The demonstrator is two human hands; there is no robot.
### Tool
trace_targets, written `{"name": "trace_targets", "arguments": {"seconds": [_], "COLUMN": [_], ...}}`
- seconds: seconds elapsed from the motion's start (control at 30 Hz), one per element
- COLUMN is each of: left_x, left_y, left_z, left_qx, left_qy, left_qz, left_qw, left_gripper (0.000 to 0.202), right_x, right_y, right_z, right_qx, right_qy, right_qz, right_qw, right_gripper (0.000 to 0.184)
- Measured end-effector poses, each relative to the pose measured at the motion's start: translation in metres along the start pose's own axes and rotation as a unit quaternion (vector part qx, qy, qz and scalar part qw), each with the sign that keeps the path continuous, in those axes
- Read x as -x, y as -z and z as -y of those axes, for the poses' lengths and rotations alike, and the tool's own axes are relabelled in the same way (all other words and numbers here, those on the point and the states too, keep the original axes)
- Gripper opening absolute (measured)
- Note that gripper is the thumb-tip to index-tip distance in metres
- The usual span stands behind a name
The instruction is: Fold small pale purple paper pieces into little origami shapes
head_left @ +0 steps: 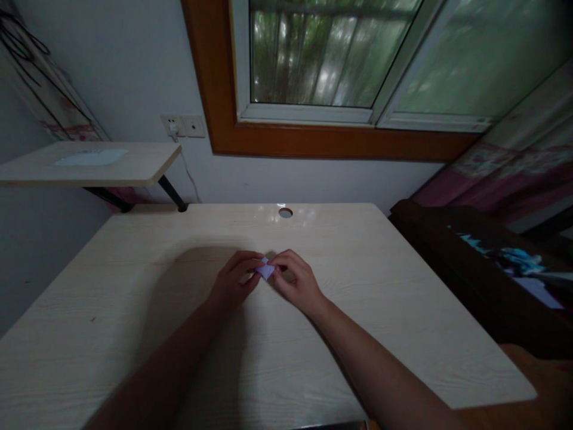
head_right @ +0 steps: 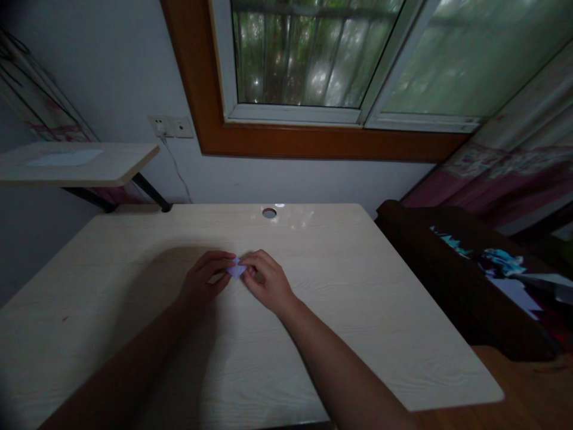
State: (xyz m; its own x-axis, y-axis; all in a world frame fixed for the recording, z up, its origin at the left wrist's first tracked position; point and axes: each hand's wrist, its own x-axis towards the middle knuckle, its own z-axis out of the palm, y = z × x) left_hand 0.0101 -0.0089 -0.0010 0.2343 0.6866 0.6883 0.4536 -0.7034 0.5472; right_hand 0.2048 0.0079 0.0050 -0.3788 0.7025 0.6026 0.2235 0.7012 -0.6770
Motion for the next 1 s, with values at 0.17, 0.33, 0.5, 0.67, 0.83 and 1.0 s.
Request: {"name": "trace_targets", "arguments": {"seconds": [0.17, 0.33, 0.5, 0.67, 0.83, 1.0], "left_x": [0.0002, 0.0020, -0.0006, -0.0011, 0.0001, -0.0001], "left_y": [0.0004, 0.0004, 0.0018, 0.0010, 0.0008, 0.0004], "left_z": [-0.0006, 0.0020, 0.0008, 0.0019, 0.0018, 0.0010], "left_qx": [0.005, -0.002, -0.016, -0.016, -0.015, -0.016], "left_qy": [0.003, -0.005, -0.011, -0.005, 0.067, 0.068], "left_qz": [-0.008, -0.006, -0.009, -0.011, 0.004, 0.002], "left_qw": [1.000, 1.000, 1.000, 1.000, 0.998, 0.998], "left_gripper": [0.023, 0.019, 0.014, 0.020, 0.027, 0.023], "right_x": [-0.0005, -0.0013, -0.0007, -0.0003, -0.0003, -0.0002], "right_y": [0.0003, -0.0001, -0.0003, -0.0008, -0.0007, -0.0014], "right_z": [0.0002, 0.0006, 0.0002, -0.0013, -0.0022, -0.0022], "right_qx": [0.001, -0.004, -0.008, -0.024, -0.030, -0.033], "right_qy": [0.004, 0.002, -0.012, -0.014, -0.019, -0.029], "right_qz": [0.000, -0.009, -0.012, -0.006, 0.006, 0.002], "right_qw": [1.000, 1.000, 1.000, 1.000, 0.999, 0.999], "right_gripper": [0.020, 0.019, 0.018, 0.019, 0.019, 0.016]}}
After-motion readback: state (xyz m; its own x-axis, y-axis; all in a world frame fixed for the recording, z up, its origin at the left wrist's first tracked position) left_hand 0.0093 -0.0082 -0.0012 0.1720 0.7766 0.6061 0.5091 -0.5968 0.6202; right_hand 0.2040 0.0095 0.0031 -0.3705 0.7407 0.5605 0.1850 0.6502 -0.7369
